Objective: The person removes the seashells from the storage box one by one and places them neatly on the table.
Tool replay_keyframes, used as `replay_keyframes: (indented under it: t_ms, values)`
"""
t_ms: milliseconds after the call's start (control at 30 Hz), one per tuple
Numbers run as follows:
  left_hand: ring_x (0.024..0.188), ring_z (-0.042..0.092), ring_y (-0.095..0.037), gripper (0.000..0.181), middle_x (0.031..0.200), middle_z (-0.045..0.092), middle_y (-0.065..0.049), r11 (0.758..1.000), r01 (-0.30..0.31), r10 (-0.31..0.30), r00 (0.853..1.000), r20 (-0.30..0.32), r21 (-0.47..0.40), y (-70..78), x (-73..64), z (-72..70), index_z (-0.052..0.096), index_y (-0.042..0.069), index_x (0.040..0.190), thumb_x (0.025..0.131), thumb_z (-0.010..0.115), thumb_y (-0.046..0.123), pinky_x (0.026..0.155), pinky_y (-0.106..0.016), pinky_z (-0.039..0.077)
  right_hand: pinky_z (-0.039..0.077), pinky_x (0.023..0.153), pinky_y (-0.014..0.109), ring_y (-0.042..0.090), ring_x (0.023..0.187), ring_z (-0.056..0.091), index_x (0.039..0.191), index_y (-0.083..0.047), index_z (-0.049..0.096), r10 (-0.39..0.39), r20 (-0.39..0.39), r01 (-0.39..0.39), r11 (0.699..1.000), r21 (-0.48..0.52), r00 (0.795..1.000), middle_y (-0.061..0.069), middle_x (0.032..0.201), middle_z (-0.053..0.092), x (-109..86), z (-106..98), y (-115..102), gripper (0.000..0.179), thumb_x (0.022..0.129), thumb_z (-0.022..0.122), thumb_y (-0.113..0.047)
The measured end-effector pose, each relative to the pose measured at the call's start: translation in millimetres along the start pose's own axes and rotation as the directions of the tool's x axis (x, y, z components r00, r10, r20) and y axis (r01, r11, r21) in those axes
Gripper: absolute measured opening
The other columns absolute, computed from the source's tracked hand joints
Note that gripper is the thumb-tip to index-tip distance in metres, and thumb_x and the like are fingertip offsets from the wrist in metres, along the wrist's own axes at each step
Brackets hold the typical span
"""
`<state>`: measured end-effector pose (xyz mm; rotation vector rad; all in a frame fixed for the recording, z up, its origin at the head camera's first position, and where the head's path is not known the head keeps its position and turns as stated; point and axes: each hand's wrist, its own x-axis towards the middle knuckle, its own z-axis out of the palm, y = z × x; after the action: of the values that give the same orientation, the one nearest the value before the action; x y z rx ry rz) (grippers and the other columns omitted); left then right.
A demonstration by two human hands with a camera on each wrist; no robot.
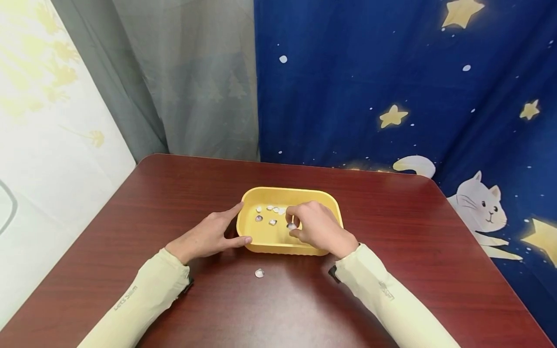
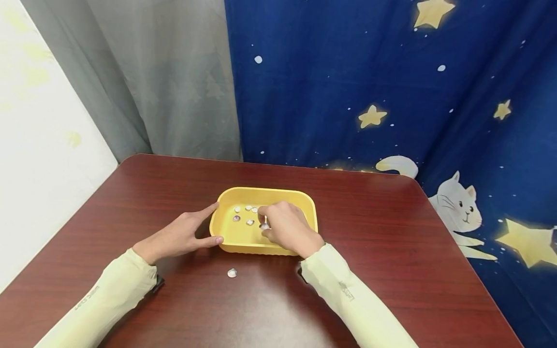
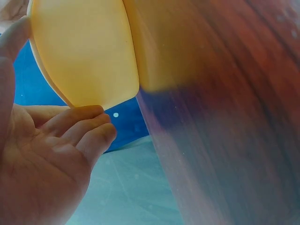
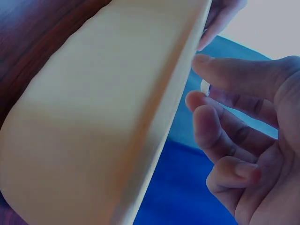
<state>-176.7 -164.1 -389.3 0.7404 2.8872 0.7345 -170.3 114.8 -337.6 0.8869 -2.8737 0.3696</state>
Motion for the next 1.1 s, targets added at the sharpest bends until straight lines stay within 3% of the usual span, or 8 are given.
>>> replay_keyframes:
  t_ms: [500,833,1100]
  values:
    - [0.133,0.057,-0.027,0.106,0.154,0.049,-0.012,1.000,0.016,-0.016,1.000,-0.001,-0.022,-2.6,-1.0,-0.1,0.022,0.012,0.161,0.084,0.066,0.070,0.109,-0.049,0.047,0.045,0.060,0.025,0.007,0.068,0.057,0.080,-0.025,0.069,-0.090,-0.038,0.090,0.996,-0.017,0.995,-0.012,0.071,0.065,-17.9,0,-19,0.018,0.076,0.086,-0.019]
    - [0.129,0.059,-0.026,0.104,0.153,0.050,-0.012,1.000,0.010,-0.010,1.000,0.000,-0.027,-3.1,0.7,0.7,0.022,0.012,0.161,0.085,0.067,0.067,0.107,-0.049,0.048,0.044,0.055,0.024,0.007,0.064,0.057,0.075,-0.025,0.067,-0.206,-0.009,0.204,0.975,-0.082,0.979,-0.011,0.069,0.061,-28.6,19,-38,0.020,0.075,0.087,-0.020]
    - [0.130,0.059,-0.026,0.107,0.154,0.049,-0.015,1.000,-0.001,0.001,1.000,0.002,-0.020,-2.6,2.2,1.9,0.023,0.007,0.160,0.085,0.064,0.070,0.107,-0.048,0.049,0.044,0.051,0.026,0.009,0.062,0.059,0.067,-0.023,0.065,-0.219,0.032,0.221,0.970,-0.102,0.975,-0.012,0.067,0.059,-34.3,38,-44,0.023,0.073,0.085,-0.015]
